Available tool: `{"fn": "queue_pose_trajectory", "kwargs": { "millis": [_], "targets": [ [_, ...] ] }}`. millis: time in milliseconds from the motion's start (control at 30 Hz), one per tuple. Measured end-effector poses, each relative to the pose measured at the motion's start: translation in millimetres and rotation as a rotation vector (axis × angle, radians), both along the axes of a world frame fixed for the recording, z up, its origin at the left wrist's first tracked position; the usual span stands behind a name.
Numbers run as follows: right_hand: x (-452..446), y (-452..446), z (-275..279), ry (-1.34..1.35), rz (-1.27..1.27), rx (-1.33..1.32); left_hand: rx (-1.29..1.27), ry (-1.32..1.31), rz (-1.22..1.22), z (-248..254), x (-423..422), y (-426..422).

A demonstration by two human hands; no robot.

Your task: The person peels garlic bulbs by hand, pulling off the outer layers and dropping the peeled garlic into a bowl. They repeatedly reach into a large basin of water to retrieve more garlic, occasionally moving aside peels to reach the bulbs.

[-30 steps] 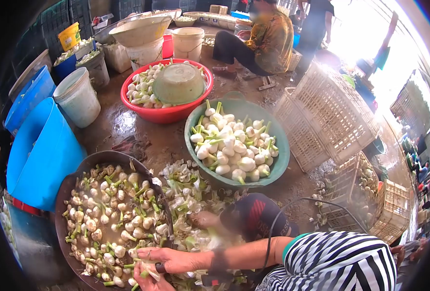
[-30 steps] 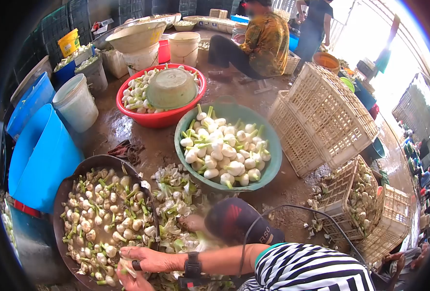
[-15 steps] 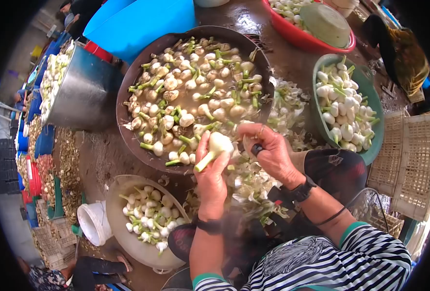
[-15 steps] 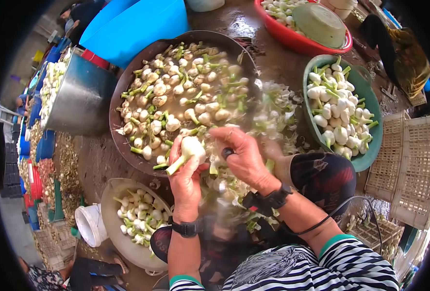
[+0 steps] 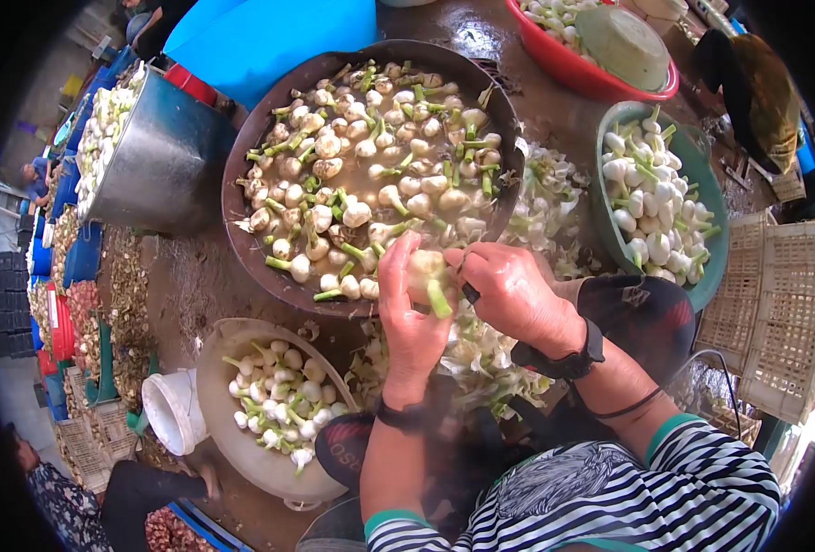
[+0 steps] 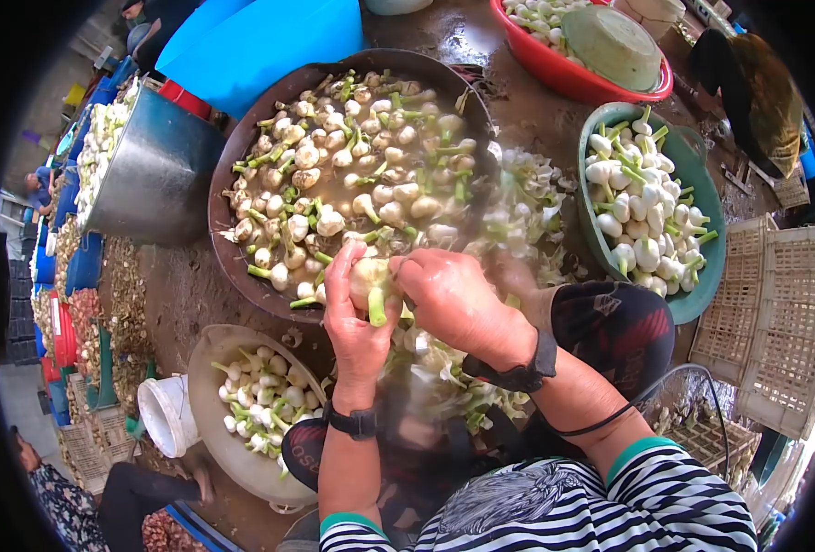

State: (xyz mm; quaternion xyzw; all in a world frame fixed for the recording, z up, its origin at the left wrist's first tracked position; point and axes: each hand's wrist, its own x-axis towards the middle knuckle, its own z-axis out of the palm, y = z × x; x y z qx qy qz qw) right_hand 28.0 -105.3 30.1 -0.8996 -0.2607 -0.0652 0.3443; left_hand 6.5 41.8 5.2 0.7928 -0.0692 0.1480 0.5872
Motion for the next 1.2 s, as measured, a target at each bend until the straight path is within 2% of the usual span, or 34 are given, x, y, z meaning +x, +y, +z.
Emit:
{"fn": "queue_pose_trajectory", "kwargs": {
  "millis": [100,233,367,467,500,600,667,733,833,867,933,967,1000,1067,1133,1167,1200],
  "targets": [
    [0.8,-1.2,2.7,-0.027,0.018,-0.021,0.116,-0.126,0.029,1.4,1.0,1.6],
    [3.4,1.1,-3.8,-0.047,-0.025,-0.017,0.085,-0.048,-0.023,2.7,1.1,11.1],
    [20.6,-9.0,-31.3,0.175,-0.156,-0.023,-0.522,0.175,-0.254,15.0,-7.6,5.2],
    [17.0,-13.9,-26.6,-0.114,-0.208,0.116,-0.175,0.08,-0.152,4.9,-4.4,11.7],
    [10.0,-17.9,-17.7,0.211,-0.166,0.332,-0.062,0.029,-0.134,3.9,-3.8,12.9],
    [2.0,-19.2,-3.1,0.167,0.14,0.226,0.267,-0.156,-0.097,4.4,1.9,6.2],
    [-3.7,-10.1,4.1,0.026,0.074,-0.003,0.325,-0.167,-0.096,7.5,1.1,-1.3],
    [-7.0,-4.5,-3.7,-0.081,0.054,0.032,0.297,-0.173,-0.095,9.1,1.0,-2.1],
    [-9.0,-0.9,-5.4,-0.044,-0.002,-0.053,0.239,-0.126,-0.115,8.7,-2.8,1.3],
    [-6.4,-1.3,-6.9,0.027,-0.029,0.023,0.212,-0.107,-0.128,9.0,-2.5,1.4],
    [3.9,-2.7,-14.3,0.164,-0.089,0.176,-0.003,-0.028,-0.2,5.0,-5.0,4.6],
    [9.9,-3.3,-17.6,0.318,-0.133,0.378,-0.107,0.009,-0.237,4.2,-4.8,6.5],
    [12.9,-9.9,-17.0,0.624,-0.135,0.51,-0.424,0.121,-0.245,3.2,-5.0,3.9],
    [7.3,-10.1,-24.8,0.909,-0.18,0.813,-0.885,0.193,-0.28,-8.2,-0.4,11.5],
    [8.9,-12.2,-28.9,1.319,-0.211,1.565,-1.476,0.38,-0.219,-13.6,2.1,14.9],
    [10.6,-15.8,-32.9,1.34,0.072,1.787,-1.592,0.375,-0.172,-19.6,5.1,20.3],
    [9.8,-20.2,-33.4,1.271,0.202,1.836,-1.722,0.373,-0.151,-22.0,6.7,23.2]
  ]
}}
